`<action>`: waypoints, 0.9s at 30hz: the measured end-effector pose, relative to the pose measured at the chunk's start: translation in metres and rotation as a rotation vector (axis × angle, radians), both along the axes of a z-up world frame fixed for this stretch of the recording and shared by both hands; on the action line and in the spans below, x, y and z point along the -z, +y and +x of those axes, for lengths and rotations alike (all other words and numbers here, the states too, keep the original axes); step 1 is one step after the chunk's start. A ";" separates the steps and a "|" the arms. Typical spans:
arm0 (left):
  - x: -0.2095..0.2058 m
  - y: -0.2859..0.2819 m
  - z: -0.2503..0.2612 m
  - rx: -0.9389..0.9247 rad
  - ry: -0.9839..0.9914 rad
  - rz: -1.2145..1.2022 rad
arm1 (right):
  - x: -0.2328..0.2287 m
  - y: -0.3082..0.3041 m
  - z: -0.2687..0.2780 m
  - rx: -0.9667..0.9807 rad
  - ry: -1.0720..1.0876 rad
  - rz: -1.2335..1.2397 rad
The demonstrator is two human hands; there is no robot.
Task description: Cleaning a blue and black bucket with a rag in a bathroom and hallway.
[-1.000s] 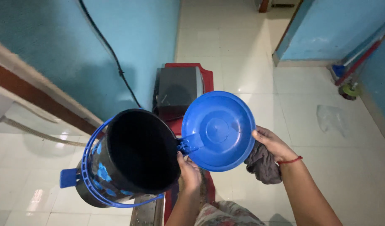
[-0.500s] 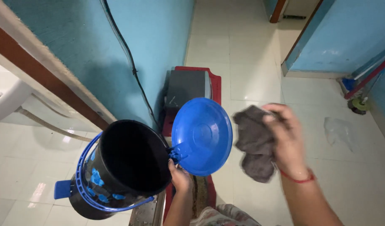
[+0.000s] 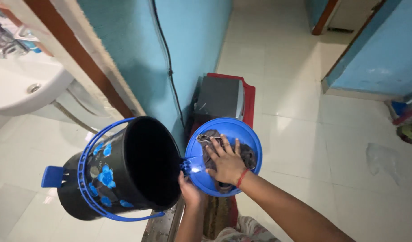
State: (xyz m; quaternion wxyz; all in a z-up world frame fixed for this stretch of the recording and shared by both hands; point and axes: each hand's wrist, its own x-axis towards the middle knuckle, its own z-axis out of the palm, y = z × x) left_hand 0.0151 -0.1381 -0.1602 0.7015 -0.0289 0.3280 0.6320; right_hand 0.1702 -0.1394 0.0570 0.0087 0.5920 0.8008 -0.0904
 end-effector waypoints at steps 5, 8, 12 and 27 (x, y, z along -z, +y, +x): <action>0.039 0.014 -0.006 -0.082 0.472 0.144 | -0.018 0.007 -0.014 0.134 -0.039 -0.041; -0.011 0.010 0.003 -0.042 0.076 0.087 | 0.006 0.022 -0.017 0.195 -0.012 0.024; -0.048 0.011 0.004 -0.018 0.047 0.209 | 0.040 0.038 -0.030 0.096 0.063 0.243; -0.028 0.013 -0.019 0.019 0.161 0.307 | 0.079 0.010 -0.020 -0.450 0.320 0.126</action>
